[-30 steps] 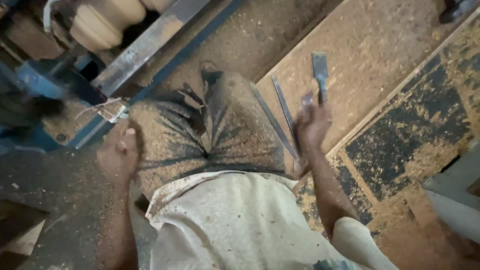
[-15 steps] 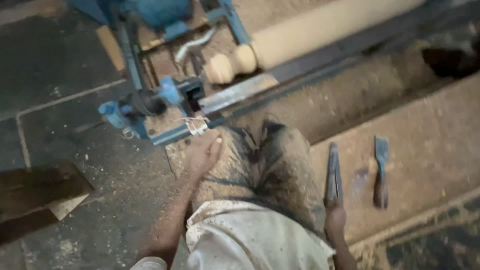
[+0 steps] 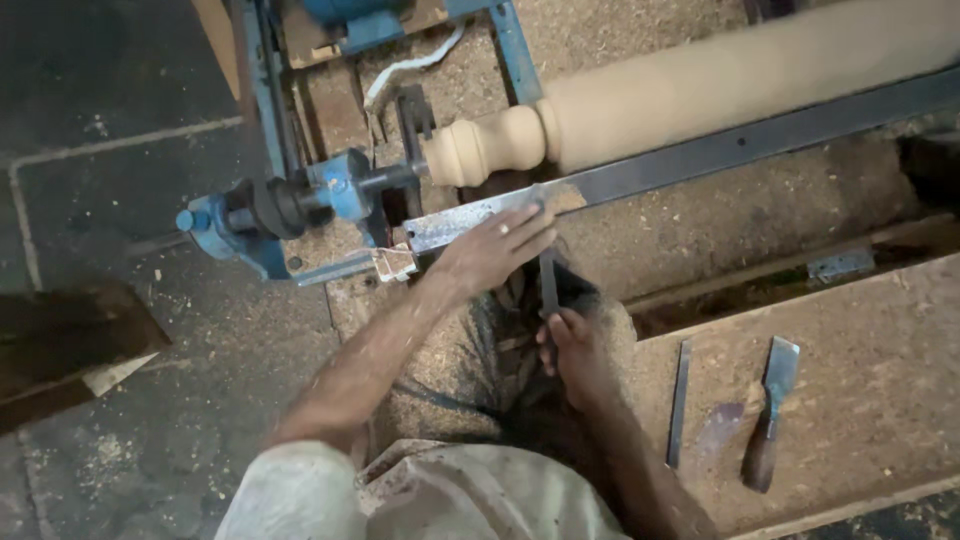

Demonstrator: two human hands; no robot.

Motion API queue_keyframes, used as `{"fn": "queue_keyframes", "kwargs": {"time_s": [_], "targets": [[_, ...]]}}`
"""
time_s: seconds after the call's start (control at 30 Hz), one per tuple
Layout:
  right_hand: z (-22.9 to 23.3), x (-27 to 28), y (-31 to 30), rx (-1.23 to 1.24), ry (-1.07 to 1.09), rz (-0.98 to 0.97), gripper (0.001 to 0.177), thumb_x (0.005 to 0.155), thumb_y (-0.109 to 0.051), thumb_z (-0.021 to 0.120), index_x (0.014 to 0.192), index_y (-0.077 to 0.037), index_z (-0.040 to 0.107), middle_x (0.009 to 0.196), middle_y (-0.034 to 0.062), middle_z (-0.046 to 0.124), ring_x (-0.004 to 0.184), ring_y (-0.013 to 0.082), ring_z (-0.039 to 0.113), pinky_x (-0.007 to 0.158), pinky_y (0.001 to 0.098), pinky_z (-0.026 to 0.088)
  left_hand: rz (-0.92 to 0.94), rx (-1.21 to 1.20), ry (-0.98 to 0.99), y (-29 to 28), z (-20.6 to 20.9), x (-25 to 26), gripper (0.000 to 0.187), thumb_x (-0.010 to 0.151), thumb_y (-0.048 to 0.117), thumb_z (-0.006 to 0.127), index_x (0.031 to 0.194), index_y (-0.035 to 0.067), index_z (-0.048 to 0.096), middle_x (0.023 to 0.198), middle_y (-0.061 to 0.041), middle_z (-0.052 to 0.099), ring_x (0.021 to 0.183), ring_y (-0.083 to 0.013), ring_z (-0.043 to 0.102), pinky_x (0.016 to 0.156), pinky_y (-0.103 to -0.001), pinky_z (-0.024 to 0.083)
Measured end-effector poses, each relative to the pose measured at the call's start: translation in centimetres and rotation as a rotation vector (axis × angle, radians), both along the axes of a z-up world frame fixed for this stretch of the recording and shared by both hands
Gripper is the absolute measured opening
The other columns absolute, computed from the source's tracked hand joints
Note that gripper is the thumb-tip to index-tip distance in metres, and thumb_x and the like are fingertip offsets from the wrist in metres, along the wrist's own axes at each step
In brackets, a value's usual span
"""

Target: The person uses a chisel to shape a rotating piece of wood on a lathe. They hold the tool against the spinning wood to carve a decorative profile, creating wood shavings.

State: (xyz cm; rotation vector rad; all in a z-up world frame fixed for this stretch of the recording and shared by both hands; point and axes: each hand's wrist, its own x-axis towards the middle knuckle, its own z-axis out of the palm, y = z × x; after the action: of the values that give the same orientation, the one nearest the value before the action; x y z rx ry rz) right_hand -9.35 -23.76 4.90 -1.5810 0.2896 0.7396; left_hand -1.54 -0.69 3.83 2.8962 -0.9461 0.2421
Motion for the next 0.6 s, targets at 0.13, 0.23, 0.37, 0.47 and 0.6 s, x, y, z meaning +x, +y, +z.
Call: {"fn": "queue_keyframes", "kwargs": {"time_s": [0.13, 0.23, 0.37, 0.47, 0.6], "targets": [[-0.5, 1.2, 1.2, 0.072, 0.183, -0.096, 0.034, 0.105, -0.025, 0.047, 0.132, -0.007, 0.058, 0.077, 0.0053, 0.062, 0.053, 0.0122, 0.053, 0.045, 0.0286, 0.044, -0.14, 0.01, -0.05, 0.6, -2.2, 3.2, 0.057, 0.095, 0.014, 0.052, 0.151, 0.006, 0.048, 0.161, -0.011, 0.043, 0.151, -0.0263, 0.037, 0.128, -0.042, 0.028], [0.0, -0.5, 0.9, 0.052, 0.142, -0.089, 0.049, 0.102, -0.022, 0.049, 0.151, -0.018, 0.043, 0.076, 0.003, 0.061, 0.05, 0.0115, 0.048, 0.042, 0.028, 0.039, -0.119, 0.082, -0.157, 0.7, -2.2, 3.5, 0.058, 0.094, 0.018, 0.05, 0.15, 0.008, 0.049, 0.159, -0.009, 0.045, 0.151, -0.0242, 0.038, 0.127, -0.04, 0.028], [-1.6, -0.8, 0.8, 0.003, 0.055, -0.143, 0.054, 0.101, -0.016, 0.051, 0.155, -0.017, 0.044, 0.077, 0.0011, 0.056, 0.056, 0.0103, 0.045, 0.049, 0.0264, 0.038, -0.079, 0.039, -0.139, 0.6, -1.8, 3.0, 0.056, 0.095, 0.019, 0.051, 0.149, 0.006, 0.05, 0.157, -0.01, 0.048, 0.15, -0.025, 0.04, 0.127, -0.04, 0.03], [-3.2, -0.4, 0.1, 0.03, -0.104, -0.118, 0.05, 0.102, -0.013, 0.054, 0.152, -0.011, 0.049, 0.082, -0.0031, 0.055, 0.067, 0.008, 0.05, 0.058, 0.024, 0.045, -0.061, 0.058, -0.166, 0.5, -1.8, 3.0, 0.055, 0.096, 0.021, 0.052, 0.148, 0.005, 0.051, 0.155, -0.011, 0.05, 0.148, -0.0263, 0.043, 0.126, -0.039, 0.03], [-3.1, 0.6, -0.9, -0.065, -0.189, 0.003, 0.05, 0.101, -0.014, 0.055, 0.151, -0.011, 0.051, 0.079, -0.0036, 0.055, 0.066, 0.0087, 0.05, 0.059, 0.0244, 0.044, -0.047, 0.069, -0.196, 0.3, -2.4, 3.0, 0.053, 0.097, 0.023, 0.051, 0.146, 0.004, 0.051, 0.154, -0.012, 0.051, 0.144, -0.0279, 0.046, 0.123, -0.041, 0.032]]}}
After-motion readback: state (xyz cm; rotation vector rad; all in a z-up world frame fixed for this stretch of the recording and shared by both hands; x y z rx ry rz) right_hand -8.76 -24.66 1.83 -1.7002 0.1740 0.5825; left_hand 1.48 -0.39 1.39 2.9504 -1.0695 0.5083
